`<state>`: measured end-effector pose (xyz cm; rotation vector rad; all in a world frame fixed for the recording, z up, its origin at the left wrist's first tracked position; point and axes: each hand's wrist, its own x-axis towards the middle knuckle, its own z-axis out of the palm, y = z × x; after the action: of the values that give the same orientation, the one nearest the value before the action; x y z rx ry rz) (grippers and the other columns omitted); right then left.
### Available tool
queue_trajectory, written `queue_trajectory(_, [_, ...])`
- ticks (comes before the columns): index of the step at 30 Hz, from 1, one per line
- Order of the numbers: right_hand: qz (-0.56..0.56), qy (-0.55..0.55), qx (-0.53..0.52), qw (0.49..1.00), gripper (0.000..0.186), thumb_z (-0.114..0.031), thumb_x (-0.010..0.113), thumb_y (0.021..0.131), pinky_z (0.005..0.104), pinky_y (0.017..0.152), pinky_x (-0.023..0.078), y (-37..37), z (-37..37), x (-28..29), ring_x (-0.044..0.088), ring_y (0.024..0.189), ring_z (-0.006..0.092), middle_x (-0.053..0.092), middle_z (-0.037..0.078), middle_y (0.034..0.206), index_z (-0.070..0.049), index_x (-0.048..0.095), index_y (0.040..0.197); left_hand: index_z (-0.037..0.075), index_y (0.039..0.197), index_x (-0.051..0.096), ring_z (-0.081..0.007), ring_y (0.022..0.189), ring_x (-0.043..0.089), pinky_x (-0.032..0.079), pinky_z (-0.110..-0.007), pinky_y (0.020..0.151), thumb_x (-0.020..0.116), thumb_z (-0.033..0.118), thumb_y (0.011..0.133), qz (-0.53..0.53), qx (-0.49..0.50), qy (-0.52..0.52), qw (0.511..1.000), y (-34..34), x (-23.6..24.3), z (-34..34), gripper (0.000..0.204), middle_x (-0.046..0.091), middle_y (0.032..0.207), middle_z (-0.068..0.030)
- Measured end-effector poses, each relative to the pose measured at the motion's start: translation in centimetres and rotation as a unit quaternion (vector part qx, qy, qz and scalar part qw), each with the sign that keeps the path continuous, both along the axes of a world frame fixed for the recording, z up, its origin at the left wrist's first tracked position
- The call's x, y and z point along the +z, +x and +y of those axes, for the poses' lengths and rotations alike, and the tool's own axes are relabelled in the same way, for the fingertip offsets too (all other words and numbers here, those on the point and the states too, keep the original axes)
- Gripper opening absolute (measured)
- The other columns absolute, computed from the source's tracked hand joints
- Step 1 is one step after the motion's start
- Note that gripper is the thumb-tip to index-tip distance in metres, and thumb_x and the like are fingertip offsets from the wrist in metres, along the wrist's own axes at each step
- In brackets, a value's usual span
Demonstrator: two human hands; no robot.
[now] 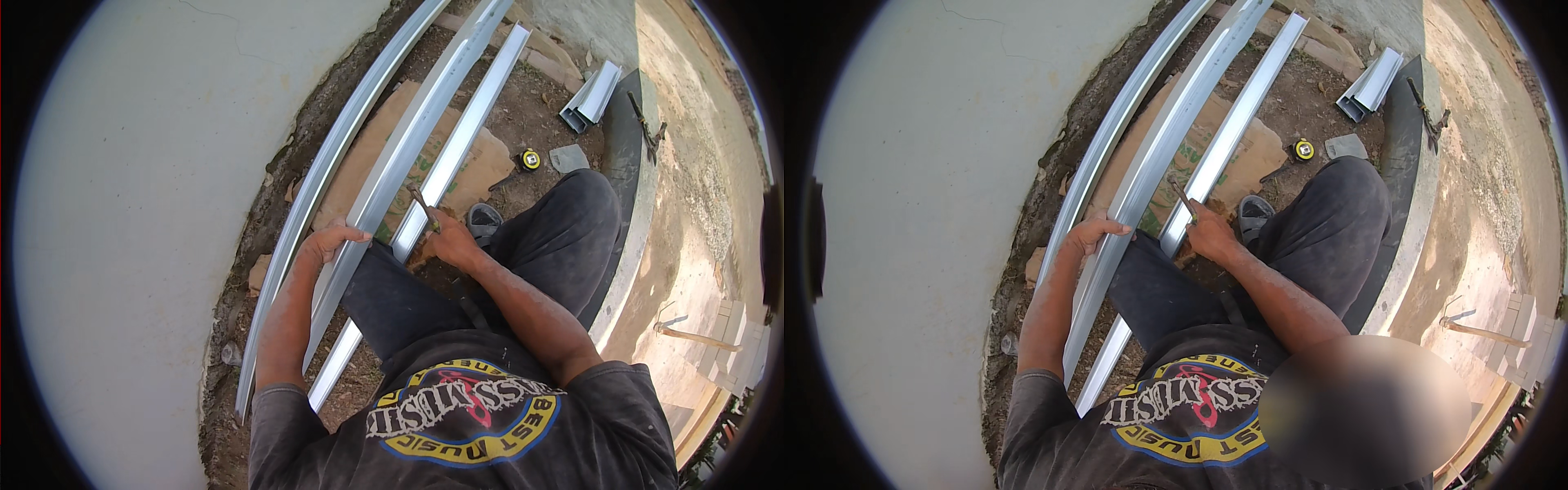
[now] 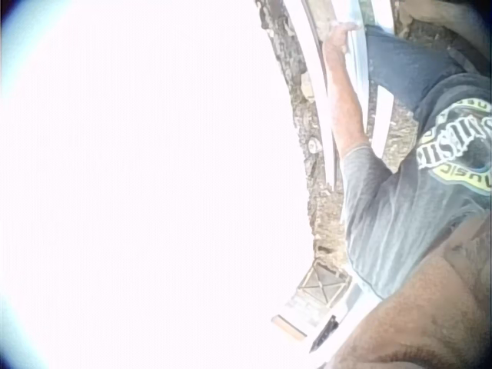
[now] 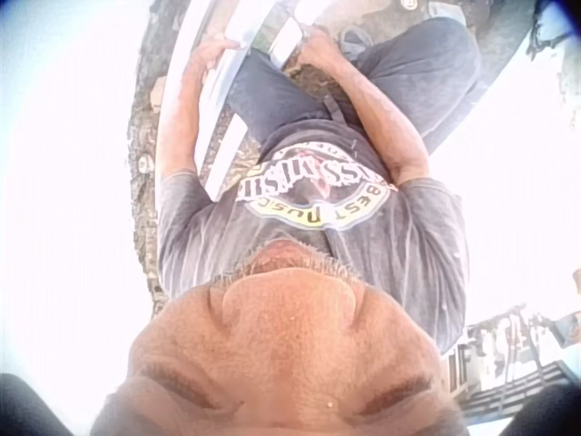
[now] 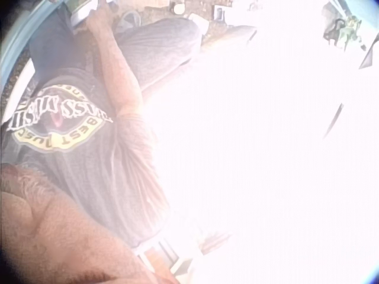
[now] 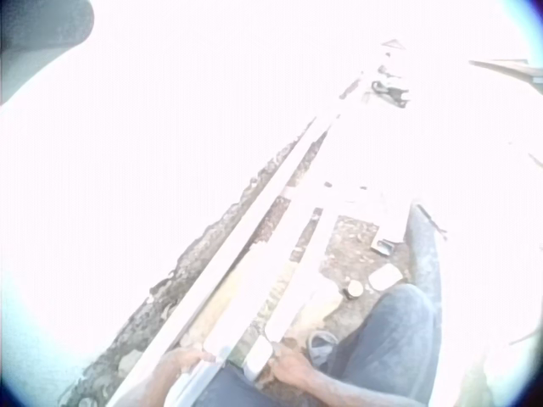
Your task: Measure and mark aluminum profiles for cutting.
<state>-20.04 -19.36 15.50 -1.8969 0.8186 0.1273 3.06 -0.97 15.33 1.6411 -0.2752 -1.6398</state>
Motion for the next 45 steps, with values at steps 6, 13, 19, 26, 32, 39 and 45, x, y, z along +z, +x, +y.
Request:
queue_trajectory(6, [0.026, 0.084, -0.015, 0.996, 0.062, -0.018, 0.06, 0.089, 0.0469, 0.104, 0.039, 0.4, 0.5, -0.3, 0.05, 0.124, 0.045, 0.055, 0.031, 0.129, -0.005, 0.039, 0.146, -0.008, 0.126, 0.049, -0.0202, 0.102, 0.058, 0.046, -0.032, 0.09, 0.081, 0.024, 0.068, -0.072, 0.01, 0.025, 0.997, -1.7, 1.2, -0.9, 0.074, 0.061, 0.11, -0.0162])
queue_trajectory(13, [0.025, 0.044, -0.031, 0.998, 0.065, -0.017, 0.059, 0.089, 0.0469, 0.106, 0.037, 0.5, 1.7, 0.0, 0.048, 0.125, 0.0449, 0.054, 0.03, 0.131, -0.005, 0.034, 0.148, -0.008, 0.133, 0.046, -0.0226, 0.101, 0.06, 0.047, -0.033, 0.092, 0.079, 0.021, 0.07, -0.136, 0.013, 0.036, 0.99, -3.9, 3.1, -1.8, 0.076, 0.062, 0.11, -0.0167])
queue_trajectory(19, [0.038, 0.037, -0.028, 0.998, 0.071, -0.017, 0.056, 0.09, 0.0483, 0.104, 0.038, 1.4, 2.3, 1.1, 0.05, 0.121, 0.0478, 0.055, 0.033, 0.127, -0.005, 0.025, 0.152, -0.01, 0.135, 0.043, -0.0264, 0.106, 0.059, 0.045, -0.034, 0.095, 0.079, 0.023, 0.07, -0.205, 0.009, 0.027, 0.978, -5.2, 4.0, -2.2, 0.082, 0.06, 0.117, -0.0209])
queue_trajectory(26, [0.098, 0.024, -0.029, 0.994, 0.071, -0.023, 0.058, 0.093, 0.0514, 0.1, 0.04, 2.4, 2.9, 0.5, 0.051, 0.118, 0.0471, 0.054, 0.033, 0.127, -0.007, 0.024, 0.153, -0.012, 0.135, 0.042, -0.0294, 0.108, 0.059, 0.045, -0.034, 0.094, 0.078, 0.024, 0.069, -0.262, -0.001, 0.041, 0.964, -5.6, 4.2, -2.2, 0.083, 0.059, 0.118, -0.0245])
queue_trajectory(32, [0.118, -0.073, -0.059, 0.989, 0.058, -0.027, 0.059, 0.093, 0.0553, 0.097, 0.04, 2.5, 3.9, -0.2, 0.053, 0.11, 0.0521, 0.055, 0.032, 0.12, 0.002, 0.039, 0.139, -0.015, 0.131, 0.043, -0.0287, 0.103, 0.062, 0.049, -0.034, 0.09, 0.079, 0.023, 0.069, -0.314, -0.013, 0.045, 0.948, -5.7, 3.8, -2.2, 0.081, 0.061, 0.114, -0.0256])
queue_trajectory(39, [0.112, -0.054, -0.041, 0.991, 0.036, -0.021, 0.061, 0.092, 0.0553, 0.094, 0.043, 2.3, 2.6, -1.3, 0.054, 0.112, 0.0496, 0.057, 0.031, 0.116, 0.006, 0.052, 0.115, -0.015, 0.115, 0.056, -0.0267, 0.089, 0.065, 0.051, -0.033, 0.08, 0.076, 0.015, 0.062, -0.276, -0.012, -0.007, 0.961, -3.7, 0.8, -1.0, 0.064, 0.066, 0.099, -0.0209])
queue_trajectory(45, [0.068, -0.097, -0.021, 0.993, 0.033, -0.013, 0.064, 0.085, 0.0573, 0.086, 0.046, 1.3, 1.4, -2.9, 0.06, 0.098, 0.0518, 0.063, 0.034, 0.097, 0.005, 0.048, 0.107, -0.008, 0.11, 0.062, -0.0228, 0.08, 0.061, 0.049, -0.032, 0.076, 0.072, 0.009, 0.059, -0.111, -0.018, -0.005, 0.994, 0.2, -1.1, 0.2, 0.056, 0.064, 0.092, -0.0113])
